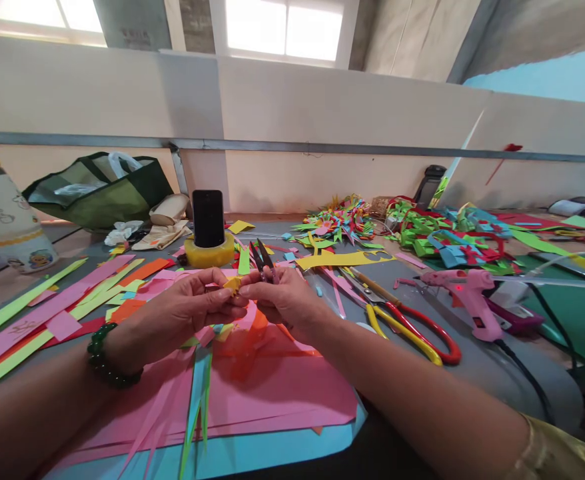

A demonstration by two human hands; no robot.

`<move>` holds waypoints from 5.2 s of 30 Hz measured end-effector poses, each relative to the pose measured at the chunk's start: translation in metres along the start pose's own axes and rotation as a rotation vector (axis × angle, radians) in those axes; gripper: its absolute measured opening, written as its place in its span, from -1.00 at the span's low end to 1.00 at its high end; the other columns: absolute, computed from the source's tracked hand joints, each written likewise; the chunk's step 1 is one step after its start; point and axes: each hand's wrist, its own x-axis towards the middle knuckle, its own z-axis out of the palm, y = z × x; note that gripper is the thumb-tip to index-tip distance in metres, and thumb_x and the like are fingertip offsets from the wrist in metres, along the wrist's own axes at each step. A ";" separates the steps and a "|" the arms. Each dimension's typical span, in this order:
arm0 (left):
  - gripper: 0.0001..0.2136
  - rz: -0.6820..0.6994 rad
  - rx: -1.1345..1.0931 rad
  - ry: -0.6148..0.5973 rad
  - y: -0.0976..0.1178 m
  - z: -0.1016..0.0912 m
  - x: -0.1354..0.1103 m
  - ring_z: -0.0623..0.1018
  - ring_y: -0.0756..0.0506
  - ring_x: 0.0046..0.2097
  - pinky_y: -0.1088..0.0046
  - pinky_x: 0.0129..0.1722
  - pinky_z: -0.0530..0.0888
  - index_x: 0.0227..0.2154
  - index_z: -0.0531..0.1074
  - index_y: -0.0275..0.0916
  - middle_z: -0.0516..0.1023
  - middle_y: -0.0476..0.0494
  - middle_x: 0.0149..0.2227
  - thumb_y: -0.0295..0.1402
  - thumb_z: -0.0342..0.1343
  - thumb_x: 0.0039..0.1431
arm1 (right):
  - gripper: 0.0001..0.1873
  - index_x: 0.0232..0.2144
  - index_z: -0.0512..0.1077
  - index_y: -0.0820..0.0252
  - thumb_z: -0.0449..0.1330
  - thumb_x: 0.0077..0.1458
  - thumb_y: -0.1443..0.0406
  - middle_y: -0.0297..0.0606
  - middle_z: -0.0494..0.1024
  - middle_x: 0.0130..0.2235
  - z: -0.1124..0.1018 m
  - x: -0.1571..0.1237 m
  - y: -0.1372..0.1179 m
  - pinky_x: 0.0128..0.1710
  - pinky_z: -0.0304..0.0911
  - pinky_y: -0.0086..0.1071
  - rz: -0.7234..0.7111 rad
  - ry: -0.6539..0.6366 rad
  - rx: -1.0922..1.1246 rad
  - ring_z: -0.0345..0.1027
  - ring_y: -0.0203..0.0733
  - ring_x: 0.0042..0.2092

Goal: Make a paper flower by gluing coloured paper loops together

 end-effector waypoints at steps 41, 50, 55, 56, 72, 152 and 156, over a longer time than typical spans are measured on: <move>-0.79 -0.001 0.116 0.162 0.009 -0.001 -0.002 0.61 -0.03 -0.33 0.46 -0.23 0.50 -0.40 0.42 -0.29 0.62 -0.12 -0.36 -0.28 0.29 0.01 | -0.58 -0.45 0.24 0.20 -0.06 0.18 -0.02 -0.56 -0.02 -0.66 0.000 -0.008 -0.001 -0.67 -0.28 -0.50 -0.106 -0.089 -0.393 -0.27 -0.43 -0.63; -0.85 -0.003 0.107 0.157 0.010 0.000 -0.003 0.61 -0.01 -0.34 0.53 -0.28 0.51 -0.40 0.43 -0.30 0.62 -0.12 -0.37 -0.35 0.26 0.06 | -0.52 -0.56 0.12 0.15 -0.05 0.17 -0.08 -0.52 0.01 -0.63 0.004 -0.012 -0.002 -0.69 -0.25 -0.51 -0.132 -0.127 -0.488 -0.24 -0.44 -0.60; -0.84 -0.011 0.110 0.166 0.010 -0.001 -0.003 0.60 -0.02 -0.33 0.50 -0.26 0.51 -0.41 0.43 -0.30 0.62 -0.12 -0.37 -0.35 0.28 0.04 | -0.50 -0.58 0.11 0.15 -0.07 0.18 -0.08 -0.52 0.01 -0.64 0.002 -0.010 0.000 -0.68 -0.21 -0.50 -0.135 -0.146 -0.507 -0.22 -0.44 -0.62; -0.84 -0.013 0.111 0.165 0.010 -0.001 -0.003 0.60 -0.02 -0.33 0.49 -0.25 0.51 -0.41 0.44 -0.30 0.62 -0.12 -0.37 -0.35 0.28 0.03 | -0.50 -0.58 0.11 0.15 -0.08 0.18 -0.09 -0.52 0.01 -0.65 0.002 -0.010 0.000 -0.68 -0.20 -0.50 -0.136 -0.146 -0.514 -0.21 -0.44 -0.62; -0.87 -0.021 0.143 0.158 0.011 0.000 -0.003 0.60 -0.02 -0.32 0.48 -0.23 0.50 -0.42 0.44 -0.32 0.60 -0.13 -0.35 -0.36 0.24 0.08 | -0.54 -0.54 0.09 0.14 -0.10 0.23 -0.05 -0.48 0.05 -0.60 0.002 -0.011 0.002 -0.64 -0.17 -0.47 -0.183 -0.108 -0.607 -0.16 -0.41 -0.59; -0.87 -0.136 0.232 0.108 0.020 -0.004 -0.005 0.56 0.06 -0.43 0.60 -0.37 0.51 -0.42 0.42 -0.31 0.59 -0.07 -0.43 -0.37 0.24 0.08 | -0.50 -0.55 0.13 0.17 -0.15 0.24 -0.06 -0.45 0.10 -0.59 -0.010 -0.013 -0.016 -0.56 -0.13 -0.43 -0.135 -0.185 -0.954 -0.09 -0.38 -0.56; -0.84 -0.137 0.229 0.108 0.020 -0.004 -0.005 0.56 0.05 -0.42 0.61 -0.39 0.49 -0.43 0.42 -0.31 0.59 -0.07 -0.43 -0.34 0.27 0.04 | -0.50 -0.55 0.12 0.16 -0.17 0.25 -0.05 -0.43 0.12 -0.58 -0.009 -0.014 -0.017 -0.53 -0.09 -0.42 -0.165 -0.179 -0.998 -0.06 -0.37 -0.54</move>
